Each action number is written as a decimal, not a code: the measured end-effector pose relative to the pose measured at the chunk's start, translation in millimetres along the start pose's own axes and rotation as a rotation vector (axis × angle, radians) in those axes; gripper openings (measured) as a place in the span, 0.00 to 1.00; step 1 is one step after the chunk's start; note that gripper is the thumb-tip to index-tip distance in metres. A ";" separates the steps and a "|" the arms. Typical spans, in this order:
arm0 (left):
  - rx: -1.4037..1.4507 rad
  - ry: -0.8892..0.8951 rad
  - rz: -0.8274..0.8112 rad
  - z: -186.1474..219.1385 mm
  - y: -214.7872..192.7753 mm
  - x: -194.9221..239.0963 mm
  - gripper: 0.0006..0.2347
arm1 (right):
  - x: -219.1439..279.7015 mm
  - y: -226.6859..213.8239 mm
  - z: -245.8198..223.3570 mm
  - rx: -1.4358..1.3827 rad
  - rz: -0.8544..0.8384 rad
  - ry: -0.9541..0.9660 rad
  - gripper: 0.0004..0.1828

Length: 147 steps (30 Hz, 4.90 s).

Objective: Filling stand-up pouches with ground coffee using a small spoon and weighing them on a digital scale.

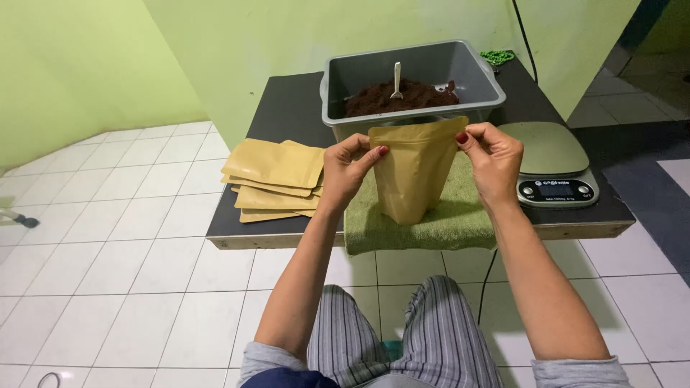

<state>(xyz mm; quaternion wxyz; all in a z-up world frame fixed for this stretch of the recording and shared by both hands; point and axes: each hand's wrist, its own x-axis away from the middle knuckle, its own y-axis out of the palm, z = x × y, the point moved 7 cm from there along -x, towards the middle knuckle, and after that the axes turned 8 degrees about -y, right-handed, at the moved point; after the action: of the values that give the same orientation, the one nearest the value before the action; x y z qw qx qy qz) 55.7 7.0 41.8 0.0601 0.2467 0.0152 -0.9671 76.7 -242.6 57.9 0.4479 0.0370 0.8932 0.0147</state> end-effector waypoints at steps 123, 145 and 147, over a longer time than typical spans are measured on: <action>-0.858 0.427 0.004 66.2 -6.7 -17.7 0.01 | -5.7 5.8 -15.4 0.325 -0.346 -0.280 0.07; -0.868 0.485 0.069 73.9 14.8 -31.3 0.06 | -41.3 101.2 -57.0 0.991 -0.797 -0.660 0.09; -1.065 0.566 0.081 67.4 22.8 -32.1 0.07 | -42.2 105.4 -53.5 1.057 -0.792 -0.648 0.03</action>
<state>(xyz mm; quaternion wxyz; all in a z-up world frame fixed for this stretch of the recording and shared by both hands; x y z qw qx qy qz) 54.5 -16.1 116.3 0.2056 0.4309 0.5033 -0.7202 64.6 -140.5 129.9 0.5834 -0.0751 0.5504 -0.5925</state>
